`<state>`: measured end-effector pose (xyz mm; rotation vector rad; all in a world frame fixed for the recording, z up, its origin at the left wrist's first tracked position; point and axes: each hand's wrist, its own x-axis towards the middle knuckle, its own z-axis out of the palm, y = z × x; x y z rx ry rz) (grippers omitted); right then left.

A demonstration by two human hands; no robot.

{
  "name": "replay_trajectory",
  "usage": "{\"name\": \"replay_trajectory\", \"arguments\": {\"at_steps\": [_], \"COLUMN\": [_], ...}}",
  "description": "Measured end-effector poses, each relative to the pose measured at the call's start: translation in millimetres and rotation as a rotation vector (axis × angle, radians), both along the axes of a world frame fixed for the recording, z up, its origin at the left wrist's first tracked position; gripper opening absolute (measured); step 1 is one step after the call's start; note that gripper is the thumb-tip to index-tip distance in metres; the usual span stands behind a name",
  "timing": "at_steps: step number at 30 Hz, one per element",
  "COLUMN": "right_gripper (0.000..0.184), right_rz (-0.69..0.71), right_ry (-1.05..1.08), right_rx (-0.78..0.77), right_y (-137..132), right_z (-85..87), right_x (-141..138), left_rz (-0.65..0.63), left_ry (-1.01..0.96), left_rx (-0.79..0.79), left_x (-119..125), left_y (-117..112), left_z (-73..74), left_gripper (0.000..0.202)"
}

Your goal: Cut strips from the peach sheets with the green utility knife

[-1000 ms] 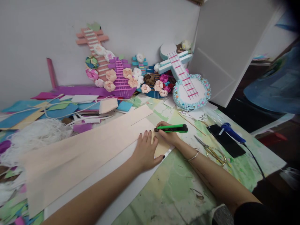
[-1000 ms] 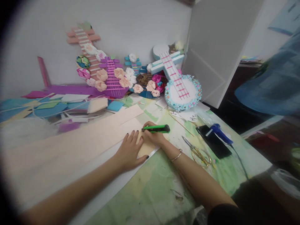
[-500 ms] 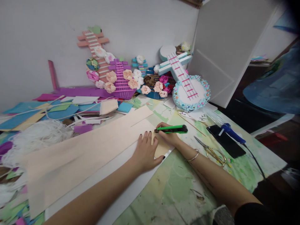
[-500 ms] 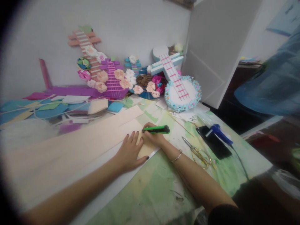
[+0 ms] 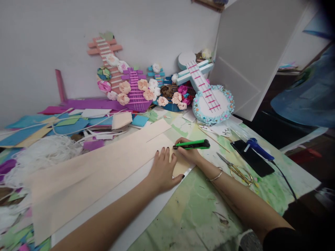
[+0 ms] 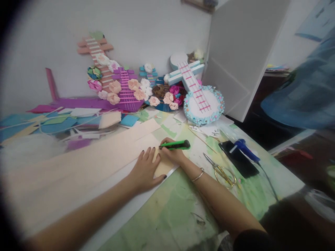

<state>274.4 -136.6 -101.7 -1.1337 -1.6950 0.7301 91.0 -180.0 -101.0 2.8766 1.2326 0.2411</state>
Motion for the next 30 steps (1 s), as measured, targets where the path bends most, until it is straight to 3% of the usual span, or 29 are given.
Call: {"name": "replay_trajectory", "arguments": {"at_steps": [30], "right_gripper": [0.012], "right_rz": [-0.007], "right_ry": [-0.019], "right_rx": [0.003], "right_y": [-3.8], "right_z": [-2.1], "right_x": [2.4], "left_rz": [0.005], "left_ry": [0.001], "left_rx": [-0.013], "left_x": [0.8], "left_y": [-0.1], "left_z": [0.6], "left_gripper": [0.078]}}
